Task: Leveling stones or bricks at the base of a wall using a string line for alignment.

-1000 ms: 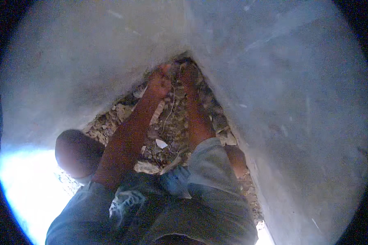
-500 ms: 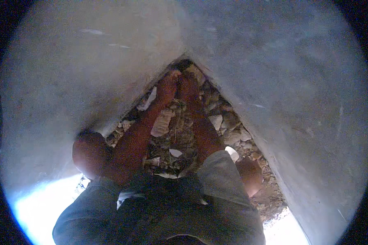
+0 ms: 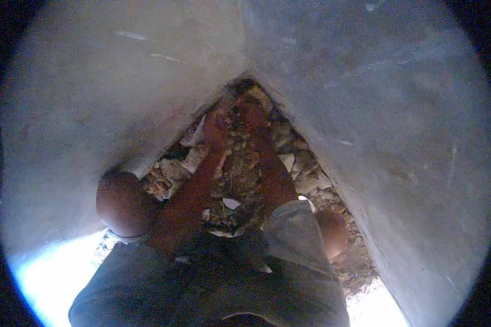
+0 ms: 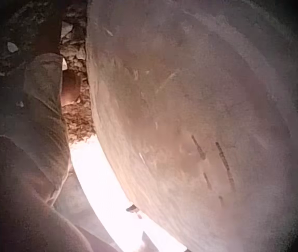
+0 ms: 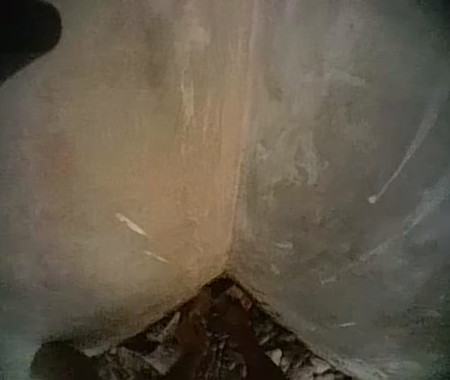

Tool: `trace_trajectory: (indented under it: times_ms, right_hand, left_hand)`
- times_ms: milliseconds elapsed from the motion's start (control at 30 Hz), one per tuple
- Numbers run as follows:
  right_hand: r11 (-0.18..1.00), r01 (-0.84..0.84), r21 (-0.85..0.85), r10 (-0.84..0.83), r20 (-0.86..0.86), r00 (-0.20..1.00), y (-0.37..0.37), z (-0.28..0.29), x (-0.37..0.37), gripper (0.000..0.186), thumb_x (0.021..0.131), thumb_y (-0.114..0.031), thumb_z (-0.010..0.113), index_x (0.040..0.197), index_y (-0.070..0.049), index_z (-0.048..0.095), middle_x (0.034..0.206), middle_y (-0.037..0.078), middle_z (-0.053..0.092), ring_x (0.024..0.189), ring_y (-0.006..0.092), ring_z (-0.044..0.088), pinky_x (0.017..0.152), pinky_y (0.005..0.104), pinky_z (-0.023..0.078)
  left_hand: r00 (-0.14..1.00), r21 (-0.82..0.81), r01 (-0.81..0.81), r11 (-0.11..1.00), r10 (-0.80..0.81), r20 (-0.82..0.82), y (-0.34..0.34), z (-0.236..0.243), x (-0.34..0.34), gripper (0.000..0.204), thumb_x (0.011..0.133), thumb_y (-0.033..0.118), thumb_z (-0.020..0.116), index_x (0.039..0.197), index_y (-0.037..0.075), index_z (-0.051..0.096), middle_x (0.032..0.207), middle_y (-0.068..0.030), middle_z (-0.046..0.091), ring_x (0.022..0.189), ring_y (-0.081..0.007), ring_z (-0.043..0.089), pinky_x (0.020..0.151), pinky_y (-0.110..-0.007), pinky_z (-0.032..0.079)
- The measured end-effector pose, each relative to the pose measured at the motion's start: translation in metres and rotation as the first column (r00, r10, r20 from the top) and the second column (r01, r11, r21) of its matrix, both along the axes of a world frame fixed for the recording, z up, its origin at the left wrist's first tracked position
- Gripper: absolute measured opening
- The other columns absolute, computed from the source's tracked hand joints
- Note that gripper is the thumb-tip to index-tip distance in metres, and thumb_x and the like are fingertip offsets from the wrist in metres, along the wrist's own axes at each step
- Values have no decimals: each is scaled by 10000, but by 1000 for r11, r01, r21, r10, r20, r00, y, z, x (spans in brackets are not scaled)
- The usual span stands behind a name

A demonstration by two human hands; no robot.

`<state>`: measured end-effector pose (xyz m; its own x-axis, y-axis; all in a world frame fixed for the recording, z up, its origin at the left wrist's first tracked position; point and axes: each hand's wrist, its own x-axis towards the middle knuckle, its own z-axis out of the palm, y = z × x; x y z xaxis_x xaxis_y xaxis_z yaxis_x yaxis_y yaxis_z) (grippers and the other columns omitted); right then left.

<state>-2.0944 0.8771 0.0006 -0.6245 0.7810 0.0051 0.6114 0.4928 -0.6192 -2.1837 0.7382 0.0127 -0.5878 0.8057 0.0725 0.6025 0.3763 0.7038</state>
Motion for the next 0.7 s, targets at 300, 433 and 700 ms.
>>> trace_trajectory:
  times_ms: [300, 433, 700]
  right_hand:
    - [947, 35, 318, -88, 152, 985, 5, -19, 15, 331, 879, -217, 585, 1158, -42, 559, 1183, 142, 585, 1068, 264, 572, 935, 412, 449]
    - [886, 464, 18, -464, 48, 884, 4, -6, 76, 346, 854, -179, 595, 1176, -57, 560, 1241, 126, 559, 1112, 301, 547, 959, 430, 432]
    - [394, -143, -908, 73, -124, 990, 4, 235, 2, 386, 806, -75, 611, 1190, -80, 570, 1157, 47, 597, 1017, 175, 572, 838, 333, 511]
  left_hand:
    - [876, 98, -93, 991, 35, 481, -23, 44, 35, 397, 925, 382, 498, 1138, 57, 581, 1012, -125, 620, 925, -308, 590, 866, -401, 445]
    - [570, -14, 173, 985, -89, 817, 8, 135, 50, 390, 903, 353, 493, 1127, 46, 581, 999, -154, 629, 899, -340, 600, 831, -429, 451]
    - [832, -156, -38, 987, 118, 542, 17, 176, -6, 408, 902, 372, 450, 968, 21, 648, 883, -206, 650, 846, -419, 592, 772, -478, 438]
